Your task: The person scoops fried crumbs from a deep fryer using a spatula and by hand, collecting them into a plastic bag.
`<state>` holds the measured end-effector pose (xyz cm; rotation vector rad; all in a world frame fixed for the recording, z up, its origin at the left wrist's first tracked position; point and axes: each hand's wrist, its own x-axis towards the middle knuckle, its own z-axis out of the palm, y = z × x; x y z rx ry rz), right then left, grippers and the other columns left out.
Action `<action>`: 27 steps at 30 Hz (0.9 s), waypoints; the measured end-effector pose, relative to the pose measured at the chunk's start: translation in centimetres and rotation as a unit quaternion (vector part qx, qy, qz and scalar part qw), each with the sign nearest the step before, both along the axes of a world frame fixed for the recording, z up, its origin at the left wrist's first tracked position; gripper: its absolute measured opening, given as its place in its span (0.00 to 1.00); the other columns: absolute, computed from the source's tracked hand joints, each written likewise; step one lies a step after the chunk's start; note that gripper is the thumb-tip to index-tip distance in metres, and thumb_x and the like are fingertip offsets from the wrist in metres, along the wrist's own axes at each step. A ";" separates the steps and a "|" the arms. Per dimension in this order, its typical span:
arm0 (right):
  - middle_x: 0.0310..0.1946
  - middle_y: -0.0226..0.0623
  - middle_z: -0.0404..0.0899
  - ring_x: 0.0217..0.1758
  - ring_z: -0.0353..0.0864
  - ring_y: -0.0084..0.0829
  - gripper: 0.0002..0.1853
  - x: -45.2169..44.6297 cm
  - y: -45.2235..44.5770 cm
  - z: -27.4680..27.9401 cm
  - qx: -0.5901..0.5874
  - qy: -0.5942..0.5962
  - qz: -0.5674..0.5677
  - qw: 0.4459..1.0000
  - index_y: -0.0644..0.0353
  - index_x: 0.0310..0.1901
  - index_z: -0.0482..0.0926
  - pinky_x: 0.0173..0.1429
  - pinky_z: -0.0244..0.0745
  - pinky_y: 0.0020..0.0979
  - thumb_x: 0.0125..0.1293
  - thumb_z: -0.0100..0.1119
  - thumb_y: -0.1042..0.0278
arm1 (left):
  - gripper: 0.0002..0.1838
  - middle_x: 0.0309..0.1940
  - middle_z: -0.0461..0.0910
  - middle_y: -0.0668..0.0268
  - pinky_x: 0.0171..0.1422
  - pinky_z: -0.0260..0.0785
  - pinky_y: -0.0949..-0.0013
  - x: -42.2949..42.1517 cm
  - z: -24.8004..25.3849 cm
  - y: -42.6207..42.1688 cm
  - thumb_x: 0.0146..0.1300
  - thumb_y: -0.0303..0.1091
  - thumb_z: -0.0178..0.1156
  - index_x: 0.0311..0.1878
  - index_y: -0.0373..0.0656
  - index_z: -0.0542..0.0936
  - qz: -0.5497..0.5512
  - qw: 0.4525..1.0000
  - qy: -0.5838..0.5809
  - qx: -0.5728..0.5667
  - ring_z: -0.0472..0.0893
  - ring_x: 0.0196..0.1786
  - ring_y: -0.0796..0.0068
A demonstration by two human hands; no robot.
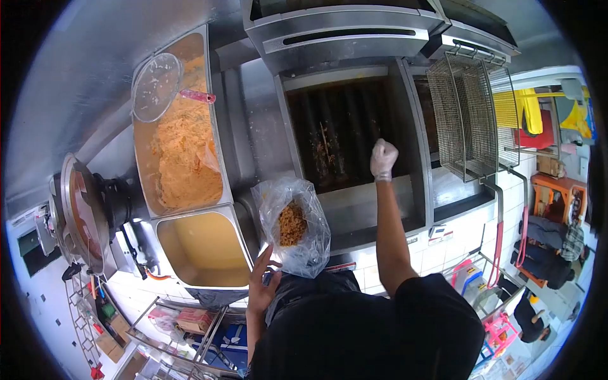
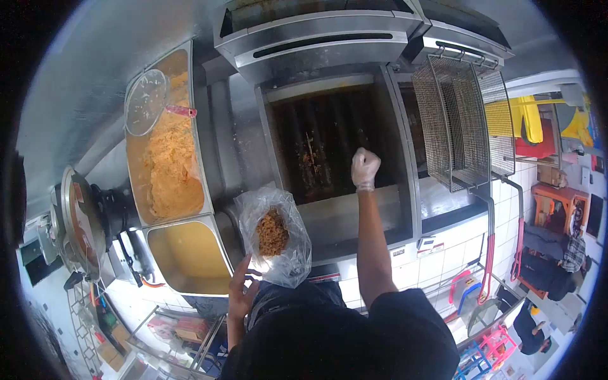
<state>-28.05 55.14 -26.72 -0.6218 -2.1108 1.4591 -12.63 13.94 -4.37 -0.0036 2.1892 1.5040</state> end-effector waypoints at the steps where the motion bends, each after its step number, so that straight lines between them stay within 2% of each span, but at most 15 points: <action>1: 0.17 0.22 0.57 0.24 0.55 0.16 0.21 0.6 0.5 0.4 -0.013 0.065 0.009 0.998 0.57 0.19 0.57 0.26 0.50 0.29 0.73 0.47 0.71 | 0.38 0.73 0.71 0.53 0.49 0.75 0.69 0.2 0.0 0.0 0.61 0.20 0.60 0.77 0.42 0.68 0.001 1.000 -0.004 0.006 0.85 0.50 0.69; 2: 0.16 0.24 0.57 0.23 0.56 0.17 0.21 0.8 0.1 3.3 -0.010 0.060 -0.021 0.998 0.57 0.18 0.58 0.26 0.50 0.28 0.71 0.47 0.71 | 0.38 0.73 0.70 0.53 0.49 0.75 0.69 0.3 0.0 0.0 0.61 0.20 0.60 0.77 0.42 0.68 0.000 1.000 -0.007 0.013 0.85 0.50 0.69; 4: 0.15 0.29 0.59 0.19 0.59 0.23 0.21 0.9 0.3 6.7 0.013 0.097 0.004 0.995 0.58 0.18 0.60 0.26 0.54 0.31 0.71 0.49 0.68 | 0.37 0.74 0.70 0.53 0.50 0.75 0.70 0.3 0.1 0.2 0.63 0.19 0.61 0.77 0.42 0.69 0.004 0.999 -0.025 0.025 0.84 0.51 0.70; 6: 0.14 0.37 0.61 0.17 0.61 0.33 0.17 -0.5 -0.4 9.4 0.109 0.123 0.058 0.985 0.59 0.18 0.62 0.25 0.57 0.37 0.65 0.50 0.71 | 0.36 0.74 0.69 0.53 0.51 0.76 0.70 0.2 0.1 0.4 0.63 0.18 0.61 0.77 0.43 0.69 0.005 0.999 -0.038 0.029 0.83 0.51 0.70; 7: 0.14 0.40 0.62 0.15 0.62 0.38 0.15 -1.4 -0.9 10.0 0.156 0.136 0.085 0.975 0.59 0.18 0.63 0.24 0.58 0.39 0.62 0.50 0.73 | 0.36 0.74 0.69 0.53 0.51 0.76 0.70 0.2 0.0 0.4 0.63 0.18 0.61 0.77 0.42 0.69 0.004 0.999 -0.042 0.027 0.83 0.51 0.70; 8: 0.14 0.40 0.63 0.16 0.64 0.44 0.13 -2.1 -1.1 9.3 0.131 0.150 0.126 0.972 0.58 0.18 0.64 0.26 0.62 0.40 0.57 0.53 0.74 | 0.36 0.74 0.69 0.53 0.51 0.76 0.70 0.1 0.0 0.5 0.63 0.18 0.61 0.77 0.42 0.69 0.003 0.999 -0.046 0.024 0.83 0.51 0.70; 10: 0.15 0.40 0.64 0.18 0.66 0.46 0.12 -4.4 -2.5 8.8 0.112 0.208 0.205 0.950 0.57 0.18 0.65 0.26 0.64 0.41 0.55 0.54 0.75 | 0.36 0.73 0.70 0.53 0.51 0.76 0.70 0.3 -0.1 0.5 0.64 0.18 0.61 0.77 0.41 0.69 0.011 0.998 -0.047 0.030 0.83 0.51 0.70; 13: 0.15 0.39 0.70 0.20 0.72 0.48 0.12 -7.7 -4.2 5.1 0.166 0.229 0.307 0.908 0.55 0.17 0.67 0.28 0.67 0.45 0.52 0.59 0.75 | 0.35 0.72 0.71 0.54 0.51 0.75 0.71 0.3 0.2 0.5 0.64 0.19 0.62 0.76 0.41 0.69 0.011 0.998 -0.053 0.022 0.83 0.50 0.71; 16: 0.19 0.41 0.75 0.25 0.77 0.49 0.10 -10.8 -5.7 -0.7 0.162 0.210 0.354 0.897 0.54 0.17 0.71 0.32 0.71 0.47 0.52 0.61 0.69 | 0.35 0.70 0.74 0.57 0.51 0.75 0.70 1.4 -0.8 -0.1 0.65 0.19 0.62 0.77 0.41 0.68 0.025 0.998 -0.063 0.006 0.83 0.49 0.71; 18: 0.21 0.43 0.77 0.27 0.78 0.50 0.10 -12.6 -5.5 -4.4 0.197 0.155 0.405 0.879 0.55 0.18 0.74 0.34 0.72 0.49 0.54 0.61 0.67 | 0.36 0.70 0.74 0.57 0.51 0.76 0.69 1.4 -0.6 -0.2 0.65 0.19 0.62 0.77 0.41 0.68 0.019 0.994 -0.105 -0.025 0.83 0.48 0.72; 19: 0.22 0.45 0.78 0.29 0.79 0.51 0.10 -13.0 -5.6 -5.9 0.209 0.124 0.428 0.871 0.55 0.19 0.75 0.35 0.73 0.49 0.55 0.60 0.65 | 0.36 0.70 0.73 0.56 0.51 0.76 0.69 1.4 -1.0 -0.3 0.64 0.19 0.62 0.77 0.40 0.67 0.005 0.996 -0.084 -0.028 0.83 0.49 0.71; 22: 0.25 0.48 0.81 0.32 0.81 0.53 0.11 -13.4 -4.6 -9.1 0.165 0.031 0.376 0.911 0.56 0.21 0.79 0.38 0.74 0.51 0.57 0.59 0.61 | 0.36 0.71 0.72 0.53 0.51 0.76 0.69 1.4 -1.4 -0.8 0.65 0.20 0.60 0.77 0.38 0.66 0.007 0.996 -0.089 -0.023 0.84 0.49 0.71; 23: 0.27 0.52 0.81 0.33 0.81 0.56 0.14 -13.1 -4.2 -9.7 0.179 0.013 0.367 0.913 0.61 0.22 0.79 0.39 0.74 0.52 0.58 0.57 0.60 | 0.36 0.71 0.71 0.53 0.51 0.75 0.69 1.3 -1.5 -0.6 0.65 0.20 0.60 0.77 0.37 0.66 0.005 0.996 -0.085 -0.021 0.84 0.49 0.70; 27: 0.27 0.57 0.78 0.32 0.80 0.59 0.16 -10.4 -4.1 -11.1 0.133 -0.056 0.347 0.927 0.65 0.23 0.77 0.38 0.73 0.53 0.59 0.56 0.60 | 0.37 0.72 0.70 0.54 0.54 0.75 0.68 0.9 -0.9 0.9 0.64 0.18 0.59 0.78 0.38 0.65 0.005 0.996 -0.091 0.001 0.83 0.51 0.69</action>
